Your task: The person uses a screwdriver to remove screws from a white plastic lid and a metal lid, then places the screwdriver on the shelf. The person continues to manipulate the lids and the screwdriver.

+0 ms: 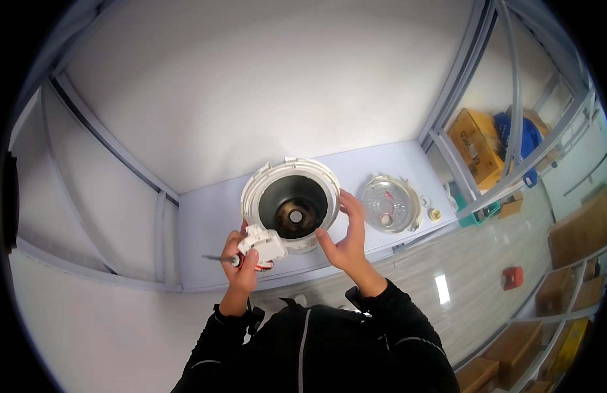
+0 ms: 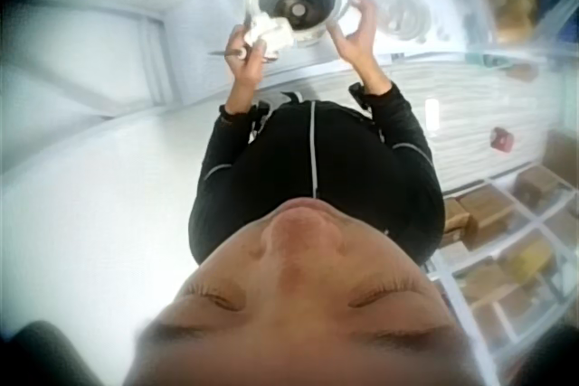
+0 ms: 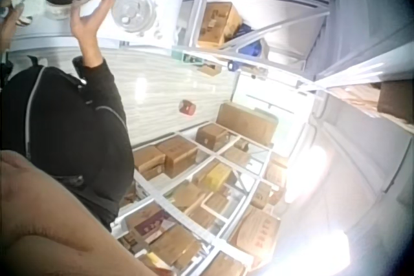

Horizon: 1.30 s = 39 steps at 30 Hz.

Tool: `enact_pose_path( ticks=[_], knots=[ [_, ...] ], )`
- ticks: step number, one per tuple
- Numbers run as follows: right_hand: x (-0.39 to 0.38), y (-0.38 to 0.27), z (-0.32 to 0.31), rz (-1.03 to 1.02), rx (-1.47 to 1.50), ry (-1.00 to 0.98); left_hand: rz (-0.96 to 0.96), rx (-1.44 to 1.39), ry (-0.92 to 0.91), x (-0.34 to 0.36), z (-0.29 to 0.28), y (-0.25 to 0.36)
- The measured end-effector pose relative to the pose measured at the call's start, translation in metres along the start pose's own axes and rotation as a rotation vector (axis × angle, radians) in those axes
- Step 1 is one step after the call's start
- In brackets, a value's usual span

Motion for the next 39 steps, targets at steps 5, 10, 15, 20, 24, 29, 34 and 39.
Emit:
enact_pose_path(
  ticks=[5,10,15,20,24,29,34,39],
  knots=[
    [0.005,0.013,0.008,0.082,-0.073,-0.091,-0.239,-0.141,0.087,0.015,0.009,-0.036],
    [0.004,0.024,0.014,0.267,-0.124,-0.238,-0.442,-0.202,0.161,0.021,0.018,-0.057],
    [-0.003,0.034,0.021,0.17,-0.262,-0.307,-0.395,-0.076,0.119,0.015,0.017,-0.08],
    [-0.006,0.037,0.023,0.19,-0.233,-0.297,-0.293,0.034,0.08,0.017,0.02,-0.073],
    [-0.009,0.034,0.022,0.189,-0.215,-0.24,-0.201,0.103,0.112,0.015,0.019,-0.08],
    [-0.012,0.005,0.016,0.084,-0.201,-0.129,-0.001,0.31,0.079,0.017,0.017,-0.043],
    [-0.016,-0.022,0.005,0.327,0.22,-0.238,-0.235,0.145,-0.216,0.018,0.026,-0.005],
    [-0.024,-0.03,0.001,0.243,0.516,-0.4,-0.29,0.078,-0.425,0.018,0.039,0.002]
  ],
)
Point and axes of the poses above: each hand's wrist, its own x-axis towards the middle knuckle, its own z-axis out of the palm, y = z × x, the point moved 2 cm from there along x, towards the middle knuckle, and after that the axes turned 5 degrees about x, right-handed, at the moved point
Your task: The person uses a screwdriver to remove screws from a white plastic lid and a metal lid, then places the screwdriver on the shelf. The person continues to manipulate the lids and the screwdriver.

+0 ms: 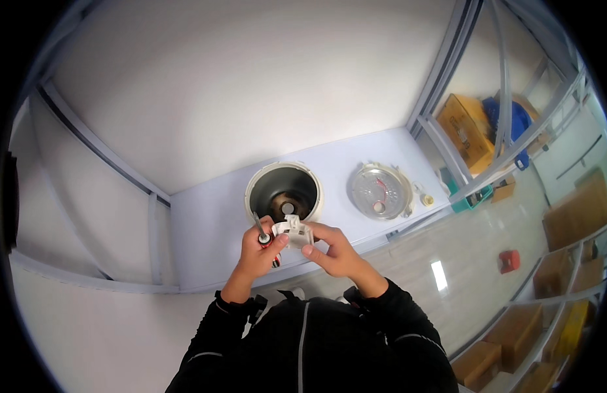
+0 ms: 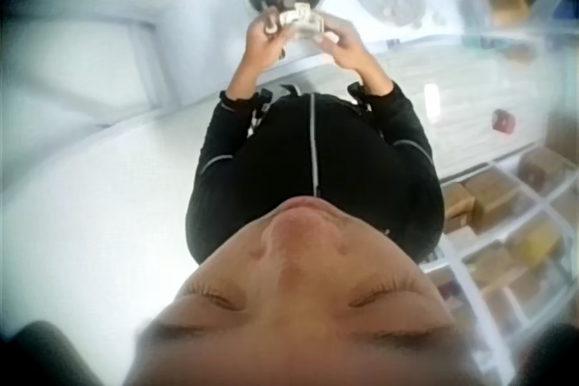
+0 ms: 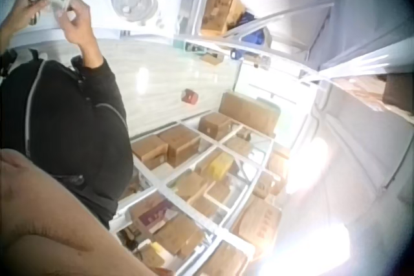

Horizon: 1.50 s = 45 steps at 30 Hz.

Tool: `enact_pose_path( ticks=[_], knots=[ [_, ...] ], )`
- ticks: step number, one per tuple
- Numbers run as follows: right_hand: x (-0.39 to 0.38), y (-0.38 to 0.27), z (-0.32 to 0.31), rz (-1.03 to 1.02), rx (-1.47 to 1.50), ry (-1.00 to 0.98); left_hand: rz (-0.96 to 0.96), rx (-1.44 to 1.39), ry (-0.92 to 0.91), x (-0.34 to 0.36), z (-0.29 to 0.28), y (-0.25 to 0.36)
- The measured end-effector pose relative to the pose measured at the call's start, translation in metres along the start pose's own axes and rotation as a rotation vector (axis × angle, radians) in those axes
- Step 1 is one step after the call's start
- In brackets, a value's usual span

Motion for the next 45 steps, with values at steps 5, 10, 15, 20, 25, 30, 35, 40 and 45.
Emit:
enact_pose_path(
  ticks=[5,10,15,20,25,30,35,40,45],
  knots=[
    [-0.009,-0.002,0.001,-0.003,0.063,-0.053,-0.009,0.03,-0.012,0.004,0.004,0.0],
    [-0.018,-0.001,0.009,0.041,0.144,0.035,0.058,0.183,-0.046,0.006,0.006,0.003],
    [-0.026,0.004,0.015,0.016,0.018,0.11,0.088,0.355,-0.103,0.007,0.009,0.012],
    [-0.026,0.001,0.024,-0.078,-0.124,0.125,0.205,0.45,-0.182,0.009,0.004,0.0],
    [-0.033,0.003,0.035,-0.018,-0.05,0.246,0.256,0.483,-0.284,0.016,0.0,0.001],
    [-0.04,0.004,0.041,0.028,-0.213,0.399,0.233,0.395,-0.293,0.021,0.002,-0.004],
    [-0.056,0.028,0.045,0.148,-0.526,0.569,0.202,0.464,-0.335,0.03,-0.003,-0.01],
    [-0.059,0.061,0.064,0.196,-0.571,0.602,0.2,0.497,-0.343,0.03,-0.002,-0.013],
    [-0.052,0.084,0.074,0.191,-0.685,0.641,0.223,0.573,-0.309,0.028,-0.005,-0.011]
  ],
)
Point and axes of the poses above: each hand's wrist, its own x-axis towards the middle knuckle, its own z-axis out of the palm, y = z × x, the point moved 2 cm from there along x, towards the middle knuckle, and after that the axes turned 5 degrees about x, right-handed, at the moved point
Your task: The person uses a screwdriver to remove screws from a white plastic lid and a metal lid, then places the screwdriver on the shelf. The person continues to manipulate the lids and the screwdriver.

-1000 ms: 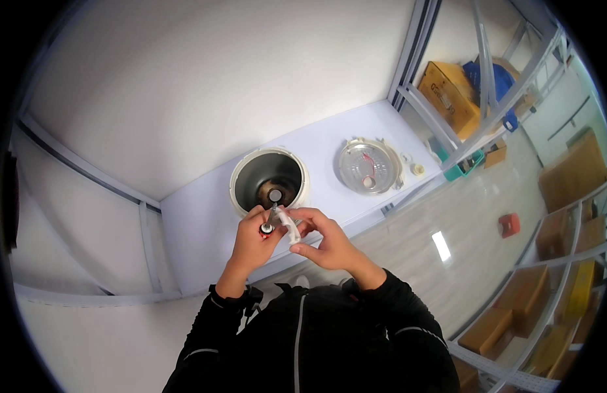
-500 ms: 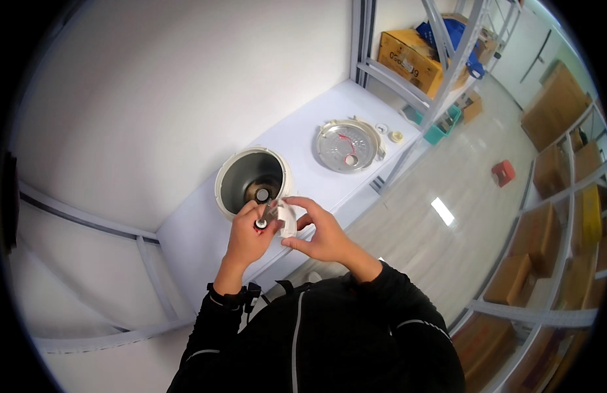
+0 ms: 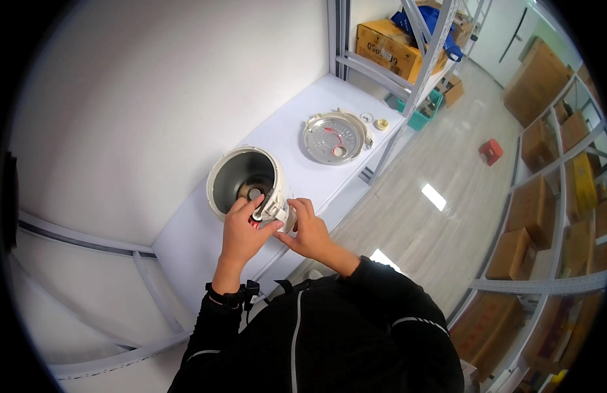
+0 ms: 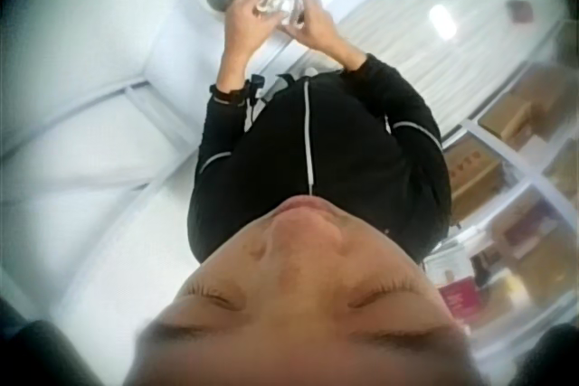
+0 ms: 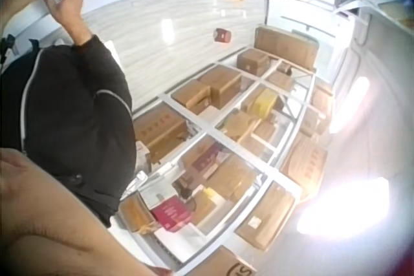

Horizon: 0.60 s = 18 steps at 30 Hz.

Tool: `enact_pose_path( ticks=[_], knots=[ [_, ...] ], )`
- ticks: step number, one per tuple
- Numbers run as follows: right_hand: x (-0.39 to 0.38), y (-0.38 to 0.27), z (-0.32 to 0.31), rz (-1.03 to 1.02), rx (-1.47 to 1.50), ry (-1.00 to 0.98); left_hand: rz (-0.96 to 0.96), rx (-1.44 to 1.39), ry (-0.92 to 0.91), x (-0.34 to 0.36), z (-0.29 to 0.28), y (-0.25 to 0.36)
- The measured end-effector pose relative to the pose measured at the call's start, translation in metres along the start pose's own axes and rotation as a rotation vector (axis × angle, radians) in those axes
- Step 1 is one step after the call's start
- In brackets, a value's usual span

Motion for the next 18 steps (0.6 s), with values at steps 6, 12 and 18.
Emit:
enact_pose_path(
  ticks=[6,12,18],
  knots=[
    [0.006,0.008,0.014,-0.013,0.017,0.038,-0.006,0.01,0.034,-0.002,0.005,-0.003],
    [0.011,0.012,0.017,0.013,0.064,0.058,0.035,0.038,0.133,-0.002,0.017,-0.006],
    [0.015,-0.006,0.017,0.073,0.007,0.068,0.024,0.068,0.186,-0.007,0.016,-0.001]
  ],
)
Point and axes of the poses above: each hand's wrist, its own x-axis towards the middle knuckle, its own z-axis out of the palm, y = z × x, the point moved 2 cm from there along x, towards the middle knuckle, and after that the axes turned 5 degrees about x, right-handed, at the moved point
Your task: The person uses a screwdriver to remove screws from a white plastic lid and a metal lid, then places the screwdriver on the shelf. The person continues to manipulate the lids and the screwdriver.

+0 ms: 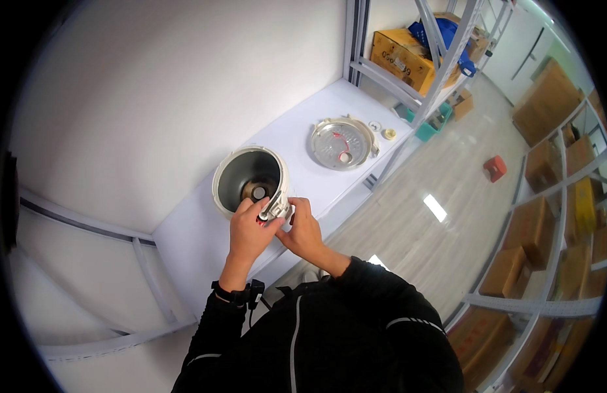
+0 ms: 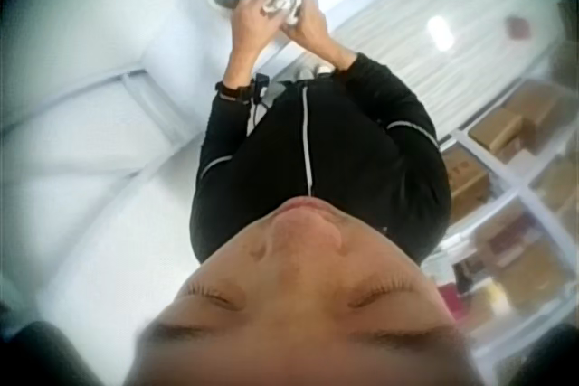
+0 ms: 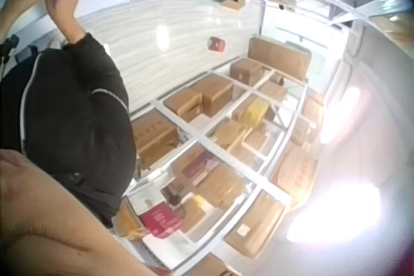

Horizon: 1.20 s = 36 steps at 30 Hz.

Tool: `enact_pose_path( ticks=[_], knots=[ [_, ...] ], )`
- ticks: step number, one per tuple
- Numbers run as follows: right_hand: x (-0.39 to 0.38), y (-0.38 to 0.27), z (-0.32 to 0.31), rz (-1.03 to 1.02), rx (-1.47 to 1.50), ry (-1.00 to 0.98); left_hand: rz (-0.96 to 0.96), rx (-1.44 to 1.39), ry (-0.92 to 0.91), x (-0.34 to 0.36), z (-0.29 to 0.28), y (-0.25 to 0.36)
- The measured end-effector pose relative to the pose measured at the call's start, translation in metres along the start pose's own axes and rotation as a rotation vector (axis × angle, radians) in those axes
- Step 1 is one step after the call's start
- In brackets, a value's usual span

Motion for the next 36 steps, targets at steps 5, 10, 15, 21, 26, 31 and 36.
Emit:
enact_pose_path(
  ticks=[5,10,15,21,26,31,36],
  knots=[
    [0.003,-0.004,-0.005,-0.026,-0.038,-0.01,-0.069,0.003,-0.001,-0.001,0.003,0.002],
    [0.004,-0.008,-0.009,-0.035,-0.028,-0.042,-0.101,-0.001,-0.001,-0.001,0.003,0.006],
    [0.009,-0.002,-0.012,-0.076,0.064,-0.045,-0.119,0.016,0.008,0.0,0.005,0.009],
    [0.016,-0.001,-0.028,-0.087,0.051,-0.095,-0.063,0.033,0.017,-0.002,0.001,0.012],
    [0.026,0.005,-0.032,-0.043,0.078,-0.121,-0.085,0.031,0.009,-0.003,0.004,0.01],
    [0.035,0.004,-0.041,-0.048,0.081,-0.201,-0.069,0.079,0.022,-0.003,0.005,0.009],
    [0.041,-0.013,-0.06,-0.073,0.078,-0.195,-0.097,0.08,-0.001,-0.001,0.004,0.008]
  ],
)
Point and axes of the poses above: each hand's wrist, its own x-axis towards the middle knuckle, its own z-axis out of the palm, y = z × x, the point moved 2 cm from there along x, towards the middle knuckle, and after that the axes turned 5 degrees about x, right-handed, at the moved point
